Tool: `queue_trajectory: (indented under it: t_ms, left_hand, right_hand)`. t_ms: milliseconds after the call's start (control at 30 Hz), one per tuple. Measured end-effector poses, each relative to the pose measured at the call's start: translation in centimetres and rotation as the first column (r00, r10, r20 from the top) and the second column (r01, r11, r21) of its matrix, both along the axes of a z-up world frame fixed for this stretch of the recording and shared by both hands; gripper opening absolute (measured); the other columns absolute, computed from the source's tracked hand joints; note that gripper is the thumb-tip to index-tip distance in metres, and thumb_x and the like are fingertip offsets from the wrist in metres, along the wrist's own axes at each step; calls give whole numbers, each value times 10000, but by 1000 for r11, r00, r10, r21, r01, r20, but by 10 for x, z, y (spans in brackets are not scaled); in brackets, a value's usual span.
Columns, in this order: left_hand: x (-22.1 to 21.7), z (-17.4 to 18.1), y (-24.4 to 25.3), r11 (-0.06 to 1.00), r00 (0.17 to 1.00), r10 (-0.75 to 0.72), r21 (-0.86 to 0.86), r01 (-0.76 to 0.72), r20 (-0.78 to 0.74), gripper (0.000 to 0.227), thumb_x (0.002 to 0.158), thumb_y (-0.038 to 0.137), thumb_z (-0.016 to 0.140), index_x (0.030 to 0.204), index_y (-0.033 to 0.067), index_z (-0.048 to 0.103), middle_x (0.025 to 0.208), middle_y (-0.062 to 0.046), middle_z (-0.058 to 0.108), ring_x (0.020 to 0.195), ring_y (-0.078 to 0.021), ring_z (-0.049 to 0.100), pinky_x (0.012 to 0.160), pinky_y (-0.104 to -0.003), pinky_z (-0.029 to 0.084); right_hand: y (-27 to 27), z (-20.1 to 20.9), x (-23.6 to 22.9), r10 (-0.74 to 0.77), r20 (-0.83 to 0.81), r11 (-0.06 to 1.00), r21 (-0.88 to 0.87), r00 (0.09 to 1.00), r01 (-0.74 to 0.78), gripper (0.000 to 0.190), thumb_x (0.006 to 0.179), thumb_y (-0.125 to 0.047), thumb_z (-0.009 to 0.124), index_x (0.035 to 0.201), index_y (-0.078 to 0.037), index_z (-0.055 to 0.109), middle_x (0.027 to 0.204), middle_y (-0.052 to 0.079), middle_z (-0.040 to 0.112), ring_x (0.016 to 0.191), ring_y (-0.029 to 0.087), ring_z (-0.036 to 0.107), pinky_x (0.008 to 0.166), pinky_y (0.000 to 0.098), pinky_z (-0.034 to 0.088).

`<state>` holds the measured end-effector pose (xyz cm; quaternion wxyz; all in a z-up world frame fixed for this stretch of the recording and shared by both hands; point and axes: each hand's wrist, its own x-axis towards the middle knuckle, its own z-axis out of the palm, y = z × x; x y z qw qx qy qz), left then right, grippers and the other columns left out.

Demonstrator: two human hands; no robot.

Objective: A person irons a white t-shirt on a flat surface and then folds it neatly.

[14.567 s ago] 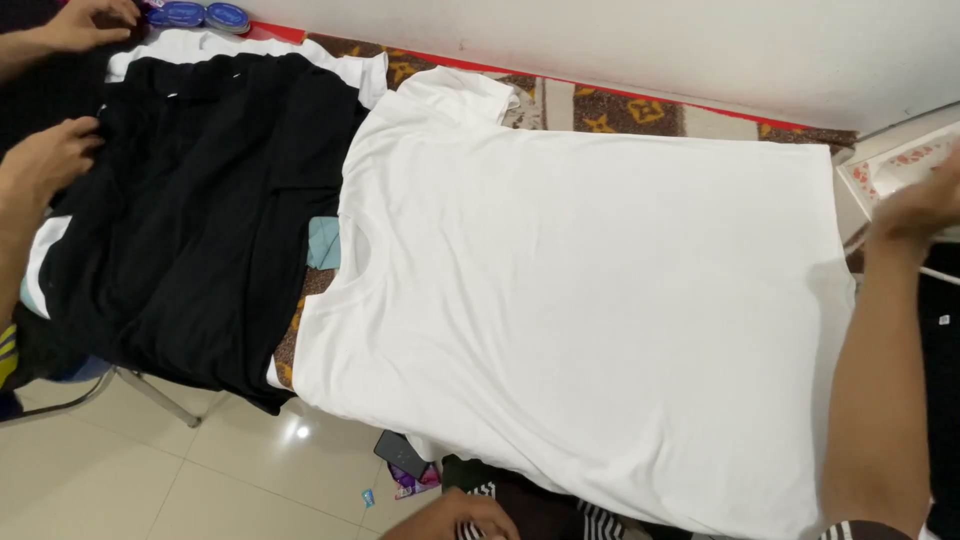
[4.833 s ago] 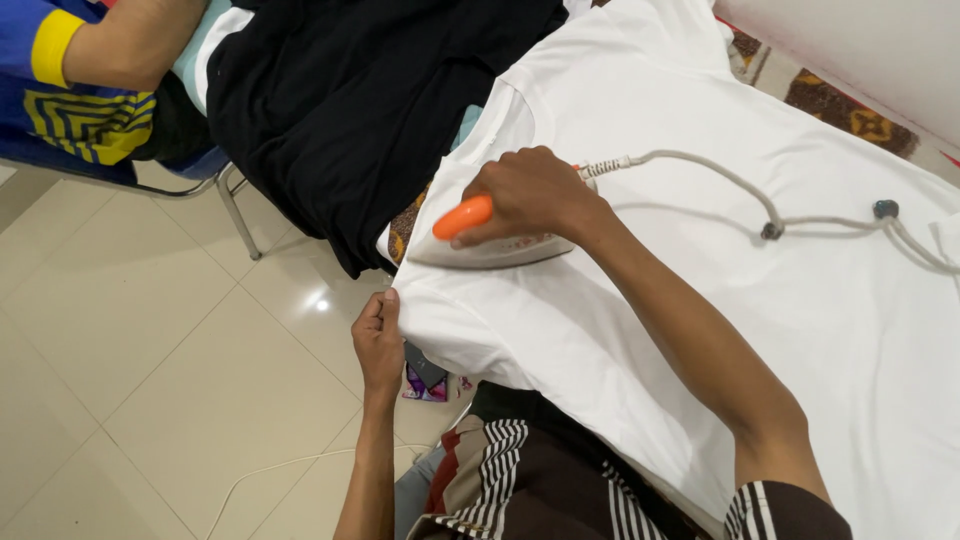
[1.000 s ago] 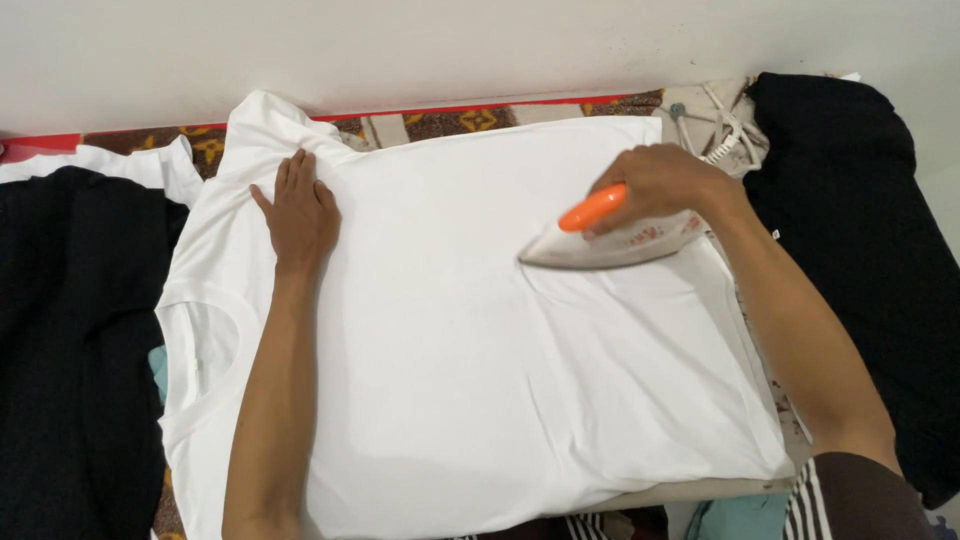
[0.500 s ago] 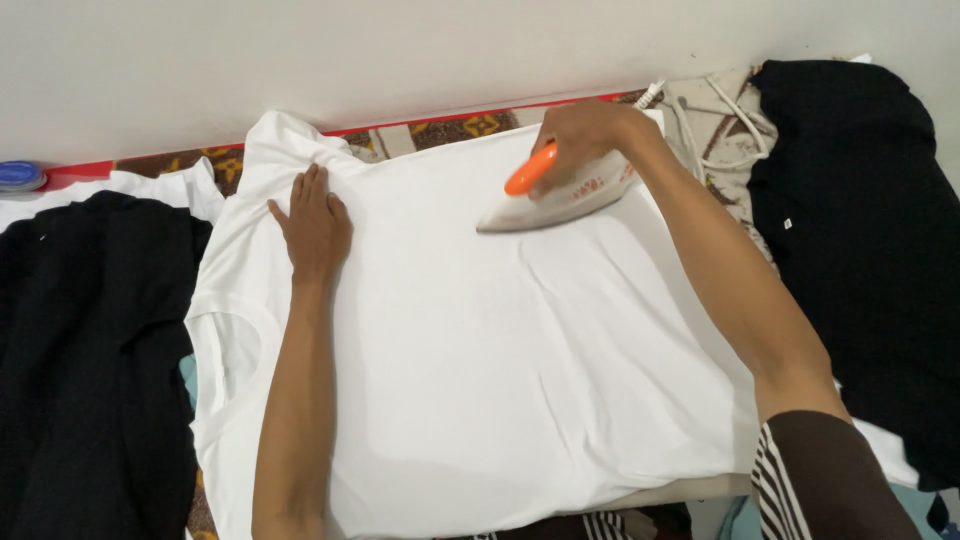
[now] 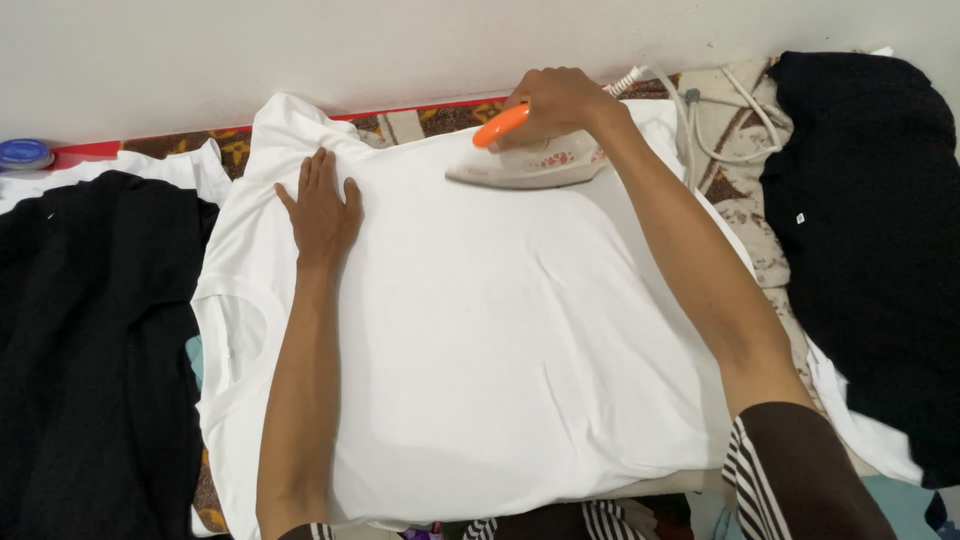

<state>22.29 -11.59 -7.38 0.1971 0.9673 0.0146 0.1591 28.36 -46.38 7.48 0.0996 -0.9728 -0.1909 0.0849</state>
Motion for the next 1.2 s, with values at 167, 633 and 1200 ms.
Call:
queue_trajectory:
  t_ms: [167, 633, 1200]
  left_hand:
    - [-4, 7, -2, 1000, 1000, 1, -9, -1, -23, 608, 999, 324, 405, 1531, 30, 428, 1635, -105, 395, 1527, -276, 289, 1170, -699, 53]
    - [-8, 13, -5, 999, 993, 43, 32, -39, -109, 563, 1094, 364, 452, 1569, 63, 430, 1670, -149, 358, 1557, -297, 283, 1208, -684, 29]
    - [-2, 3, -2, 998, 995, 27, 67, -21, -94, 584, 1100, 376, 434, 1581, 45, 415, 1674, -165, 344, 1556, -306, 262, 1191, -705, 37]
  right_hand:
    - [-2, -10, -2, 55, -117, 997, -49, 992, -61, 519, 747, -743, 678, 721, -224, 664, 622, -33, 535, 602, 189, 491, 611, 347, 326]
    - [-27, 32, -145, 38, -389, 972, -200, 920, -125, 539, 638, -669, 832, 1066, -344, 844, 990, 94, 818, 1045, 383, 738, 1030, 464, 523]
    - [-112, -22, -201, -71, 42, 985, -156, 997, 76, 518, 791, -755, 657, 1214, -463, 722, 904, 70, 808, 899, 370, 773, 854, 488, 590]
